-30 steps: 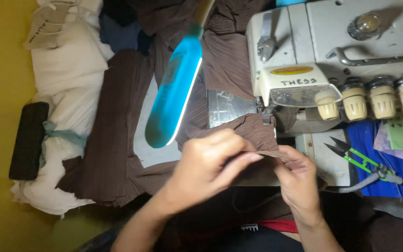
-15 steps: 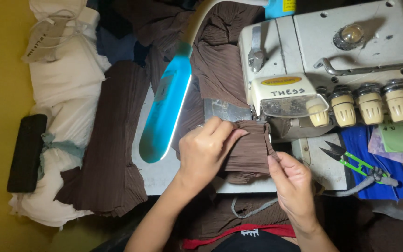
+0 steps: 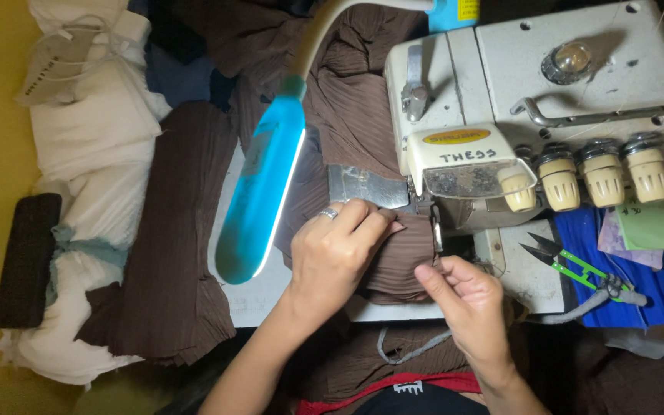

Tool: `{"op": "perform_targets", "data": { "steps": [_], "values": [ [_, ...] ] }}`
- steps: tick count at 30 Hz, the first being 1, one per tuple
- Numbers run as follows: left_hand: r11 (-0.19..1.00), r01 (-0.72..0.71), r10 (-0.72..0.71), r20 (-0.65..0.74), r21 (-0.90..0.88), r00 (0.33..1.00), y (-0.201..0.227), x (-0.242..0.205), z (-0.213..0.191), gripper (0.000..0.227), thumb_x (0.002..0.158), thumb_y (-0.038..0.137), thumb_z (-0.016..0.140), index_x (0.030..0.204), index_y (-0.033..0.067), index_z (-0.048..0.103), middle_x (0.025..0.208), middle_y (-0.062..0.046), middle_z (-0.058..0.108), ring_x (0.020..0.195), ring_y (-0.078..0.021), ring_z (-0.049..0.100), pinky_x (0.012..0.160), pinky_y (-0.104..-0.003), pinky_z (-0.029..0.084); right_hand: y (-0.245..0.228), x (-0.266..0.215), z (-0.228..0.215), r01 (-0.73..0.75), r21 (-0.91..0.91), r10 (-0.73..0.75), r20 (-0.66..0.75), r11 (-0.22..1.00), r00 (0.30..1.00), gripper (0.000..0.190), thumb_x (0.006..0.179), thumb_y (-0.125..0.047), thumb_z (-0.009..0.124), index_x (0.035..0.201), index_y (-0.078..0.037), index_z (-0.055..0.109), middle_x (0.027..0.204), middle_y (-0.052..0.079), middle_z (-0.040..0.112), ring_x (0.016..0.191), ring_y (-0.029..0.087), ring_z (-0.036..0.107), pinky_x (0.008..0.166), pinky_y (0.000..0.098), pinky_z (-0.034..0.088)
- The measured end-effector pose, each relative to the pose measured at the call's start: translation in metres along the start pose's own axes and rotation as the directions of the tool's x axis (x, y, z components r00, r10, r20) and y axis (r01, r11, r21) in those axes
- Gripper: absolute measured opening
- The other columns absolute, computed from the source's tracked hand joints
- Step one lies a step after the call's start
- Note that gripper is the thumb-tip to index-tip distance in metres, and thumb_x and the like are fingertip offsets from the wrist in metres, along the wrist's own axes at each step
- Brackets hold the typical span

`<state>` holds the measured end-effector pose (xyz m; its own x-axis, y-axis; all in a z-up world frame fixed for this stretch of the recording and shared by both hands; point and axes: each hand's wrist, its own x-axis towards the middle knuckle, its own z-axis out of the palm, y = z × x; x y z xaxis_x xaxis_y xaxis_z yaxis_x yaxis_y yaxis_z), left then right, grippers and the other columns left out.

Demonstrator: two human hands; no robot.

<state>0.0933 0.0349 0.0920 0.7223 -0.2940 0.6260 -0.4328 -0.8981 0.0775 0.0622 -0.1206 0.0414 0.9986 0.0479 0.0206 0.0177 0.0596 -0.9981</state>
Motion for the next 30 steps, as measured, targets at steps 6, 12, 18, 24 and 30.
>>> {"op": "perform_targets", "data": {
  "steps": [6,12,18,24,30],
  "values": [
    [1.0,-0.014,0.014,0.01,0.007,1.0,-0.002,-0.003,0.003,0.018,0.084,0.025,0.056,0.071,0.0129,0.052,0.07,0.0,0.047,0.049,-0.0183,0.042,0.039,-0.03,0.033,0.018,-0.005,-0.001,-0.066,-0.06,0.064,-0.032,0.996,0.997,0.01,0.072,-0.005,0.063,0.064,-0.003,0.057,0.058,0.0,0.058,0.054,0.004,0.051,0.052,0.0164,0.044],
    [0.987,-0.039,0.044,-0.03,0.156,0.999,-0.003,0.004,0.012,0.018,0.085,0.022,0.058,0.07,0.0162,0.049,0.068,0.002,0.045,0.048,-0.0165,0.039,0.039,-0.027,0.032,0.022,0.003,-0.005,-0.033,0.03,0.036,-0.101,0.999,0.994,0.005,0.074,-0.003,0.061,0.07,-0.003,0.057,0.064,0.002,0.06,0.056,0.005,0.052,0.055,0.0153,0.043],
    [0.985,-0.019,0.017,0.014,0.171,1.0,-0.003,0.004,0.022,0.013,0.08,0.013,0.056,0.071,0.0156,0.047,0.067,-0.001,0.04,0.05,-0.0175,0.04,0.039,-0.029,0.033,0.02,0.008,-0.008,-0.036,0.071,0.045,-0.125,0.997,0.991,0.005,0.077,-0.004,0.059,0.078,0.001,0.058,0.072,0.008,0.062,0.059,0.009,0.056,0.059,0.0186,0.048],
    [0.946,-0.324,0.321,-0.155,0.008,0.934,-0.006,0.009,0.002,0.011,0.087,0.004,0.047,0.094,0.0022,0.056,0.09,-0.012,0.056,0.075,-0.0237,0.058,0.062,-0.034,0.039,0.017,0.008,-0.008,0.009,0.019,-0.007,-0.073,1.0,0.997,0.01,0.079,-0.008,0.056,0.071,-0.001,0.055,0.059,0.003,0.055,0.053,0.007,0.049,0.054,0.0177,0.043],
    [0.906,-0.37,0.398,0.112,-0.206,0.911,-0.002,-0.027,0.013,0.031,0.092,0.011,0.029,0.117,0.0031,0.047,0.12,-0.014,0.049,0.112,-0.0264,0.05,0.093,-0.037,0.038,0.0,0.006,-0.012,-0.002,-0.088,0.001,-0.005,0.996,1.0,0.026,0.087,-0.016,0.043,0.074,0.0,0.057,0.063,0.007,0.059,0.057,0.011,0.054,0.059,0.0202,0.045]
  ]
}}
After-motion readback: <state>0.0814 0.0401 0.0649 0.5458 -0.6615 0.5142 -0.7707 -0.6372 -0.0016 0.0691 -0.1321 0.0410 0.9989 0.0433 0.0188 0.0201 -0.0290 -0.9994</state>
